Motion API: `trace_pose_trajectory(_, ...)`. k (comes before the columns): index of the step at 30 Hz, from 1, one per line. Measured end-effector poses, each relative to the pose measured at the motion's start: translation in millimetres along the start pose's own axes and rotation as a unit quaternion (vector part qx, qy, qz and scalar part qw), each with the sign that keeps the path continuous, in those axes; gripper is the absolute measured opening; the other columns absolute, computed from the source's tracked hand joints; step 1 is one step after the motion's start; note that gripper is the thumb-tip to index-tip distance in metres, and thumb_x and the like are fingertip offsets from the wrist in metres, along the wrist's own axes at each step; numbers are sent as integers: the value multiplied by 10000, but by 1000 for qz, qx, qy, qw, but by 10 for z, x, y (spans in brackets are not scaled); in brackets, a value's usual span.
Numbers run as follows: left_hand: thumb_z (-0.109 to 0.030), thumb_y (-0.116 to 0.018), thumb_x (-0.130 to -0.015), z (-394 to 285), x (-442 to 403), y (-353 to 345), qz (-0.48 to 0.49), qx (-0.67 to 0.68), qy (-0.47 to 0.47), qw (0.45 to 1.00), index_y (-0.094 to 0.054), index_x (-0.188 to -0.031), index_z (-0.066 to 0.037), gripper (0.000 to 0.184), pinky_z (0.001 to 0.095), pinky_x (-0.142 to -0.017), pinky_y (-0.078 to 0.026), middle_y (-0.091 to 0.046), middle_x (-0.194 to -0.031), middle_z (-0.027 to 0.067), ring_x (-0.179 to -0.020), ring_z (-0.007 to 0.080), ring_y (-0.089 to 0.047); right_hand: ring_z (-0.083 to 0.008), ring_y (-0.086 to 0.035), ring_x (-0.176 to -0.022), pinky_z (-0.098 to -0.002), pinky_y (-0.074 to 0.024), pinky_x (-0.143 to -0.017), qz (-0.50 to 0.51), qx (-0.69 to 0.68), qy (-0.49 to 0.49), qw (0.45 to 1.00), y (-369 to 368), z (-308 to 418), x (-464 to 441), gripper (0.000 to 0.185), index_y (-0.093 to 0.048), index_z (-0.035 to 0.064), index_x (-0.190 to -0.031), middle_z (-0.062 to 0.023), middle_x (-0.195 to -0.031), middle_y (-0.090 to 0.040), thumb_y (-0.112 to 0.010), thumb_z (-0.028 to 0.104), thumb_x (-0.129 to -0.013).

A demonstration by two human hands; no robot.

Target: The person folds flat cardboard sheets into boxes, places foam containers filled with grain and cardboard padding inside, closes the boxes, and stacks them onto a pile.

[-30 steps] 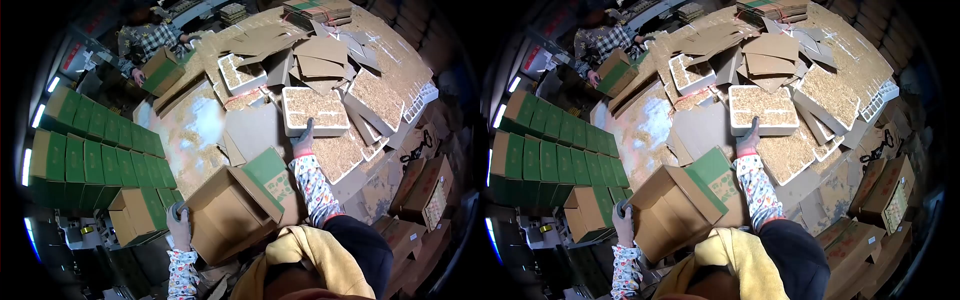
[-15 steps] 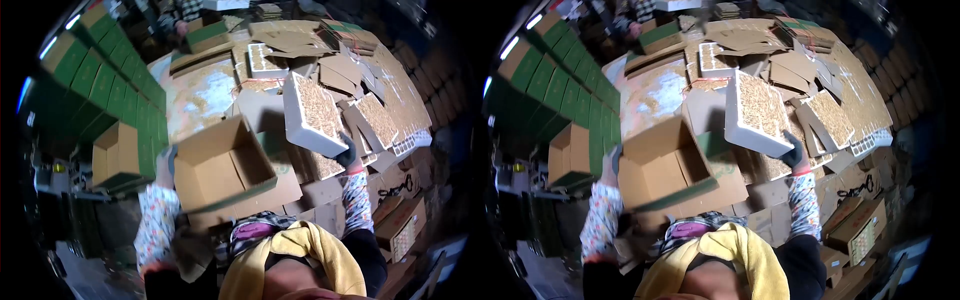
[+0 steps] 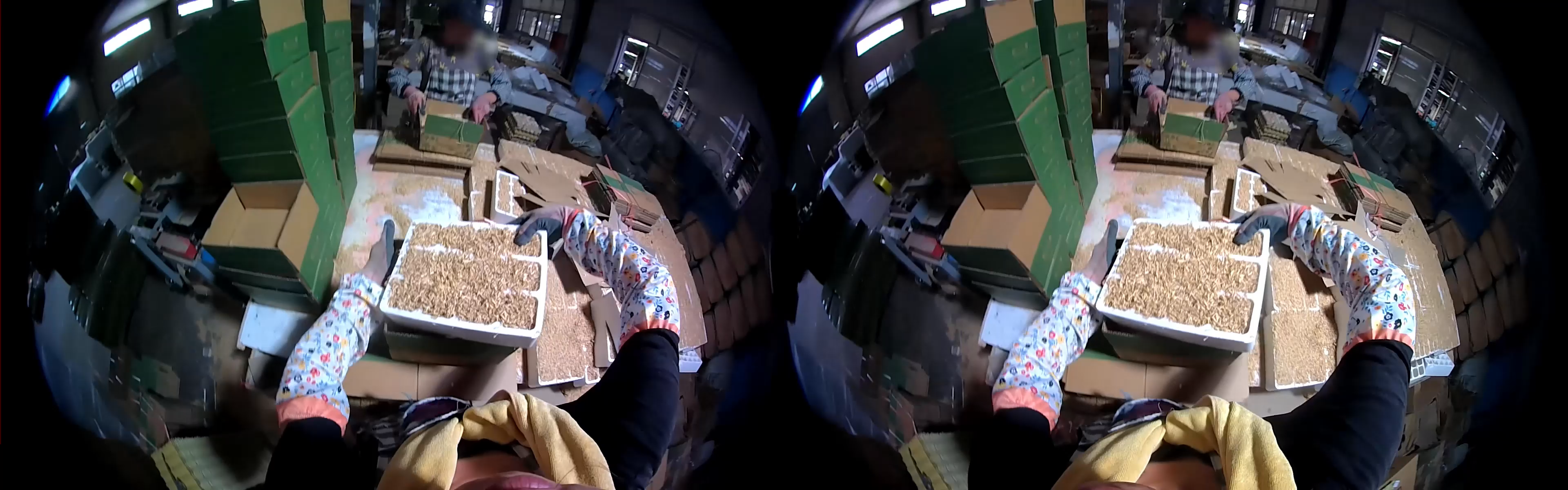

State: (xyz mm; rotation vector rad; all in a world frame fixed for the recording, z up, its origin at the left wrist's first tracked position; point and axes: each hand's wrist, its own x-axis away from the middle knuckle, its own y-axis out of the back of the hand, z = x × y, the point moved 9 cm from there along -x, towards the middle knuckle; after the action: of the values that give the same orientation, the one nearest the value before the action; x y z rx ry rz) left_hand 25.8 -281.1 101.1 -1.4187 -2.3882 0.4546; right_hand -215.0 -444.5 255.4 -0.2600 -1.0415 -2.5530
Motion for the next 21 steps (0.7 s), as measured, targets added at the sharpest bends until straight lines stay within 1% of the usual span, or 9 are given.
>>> trace_pose_trajectory(1, -146, -636, -834, -18, 20, 39, 6, -11, 0, 1000, -667, -935, 8, 187, 262, -641, -469, -652, -838, 44, -715, 119, -592, -295, -423, -1267, -389, -296, -1084, 18, 19, 81, 996, -73, 160, -76, 523, -644, 74, -1140, -134, -1275, -544, -761, -4, -637)
trace_pose_trajectory(4, -138, -648, -820, -14, 28, 127, 12, -58, -15, 998, -675, -916, 4, 174, 264, -625, -463, -651, -820, 39, -700, 116, -588, -295, -463, -1231, -406, -317, -1068, -43, -222, -86, 970, -58, -84, -10, 507, -650, 77, -1118, -129, -1229, -577, -804, 96, -636)
trace_pose_trajectory(6, -128, -648, -797, -76, 7, 159, -39, -119, -67, 990, -679, -865, -19, 132, 270, -581, -446, -639, -749, 33, -651, 118, -573, -308, -504, -1177, -416, -356, -1032, 40, -13, 83, 996, -53, 59, 14, 521, -638, 62, -1126, -128, -1213, -584, -812, 235, -666)
trace_pose_trajectory(10, -347, -515, -877, 154, -14, -157, 83, 140, 66, 984, -655, -929, -34, 346, 330, -641, -496, -646, -775, 58, -673, 207, -616, -290, -527, -1143, -419, -386, -1006, 42, 94, 133, 986, -2, 365, 122, 540, -615, 42, -1141, -146, -1206, -573, -821, 238, -682)
trace_pose_trajectory(11, -305, -531, -893, -439, 714, -743, 44, 253, 216, 942, -637, -1001, -20, 323, 323, -737, -491, -638, -819, 64, -756, 191, -610, -279, -519, -1155, -400, -379, -1020, 33, 6, 65, 997, -89, 270, 12, 530, -598, 33, -1166, -148, -1217, -565, -797, 180, -696)
trace_pose_trajectory(14, -166, -566, -891, -284, 433, -285, 55, 45, 103, 992, -632, -1021, 7, 227, 282, -895, -408, -623, -954, 49, -935, 142, -559, -238, -512, -1166, -335, -381, -1023, -2, -185, -59, 981, -523, -150, -344, 479, -585, 38, -1201, -147, -1240, -549, -730, 140, -756)
trace_pose_trajectory(16, -64, -549, -853, -349, 347, -150, 100, -64, -11, 993, -618, -1006, 17, 187, 258, -772, -432, -608, -885, 37, -826, 121, -545, -209, -534, -1114, -294, -409, -969, 1, -249, -90, 964, -793, -266, -636, 415, -615, 49, -1164, -141, -1213, -566, -710, 190, -786)
trace_pose_trajectory(19, -27, -555, -829, -456, 485, -209, 68, -310, -52, 947, -600, -1035, -3, 212, 279, -689, -454, -620, -881, 56, -751, 139, -542, -134, -602, -868, -309, -491, -779, -61, -53, -323, 943, -836, -216, -619, 377, -662, 37, -1042, -46, -981, -677, -744, 298, -781)
trace_pose_trajectory(21, -92, -615, -788, -595, 544, -327, 44, -463, -154, 872, -587, -1041, -20, 264, 319, -700, -472, -617, -849, 140, -734, 217, -580, -159, -623, -798, -329, -498, -740, -105, 14, -282, 954, -876, -233, -647, 439, -658, 32, -1035, -86, -905, -686, -775, 302, -710)
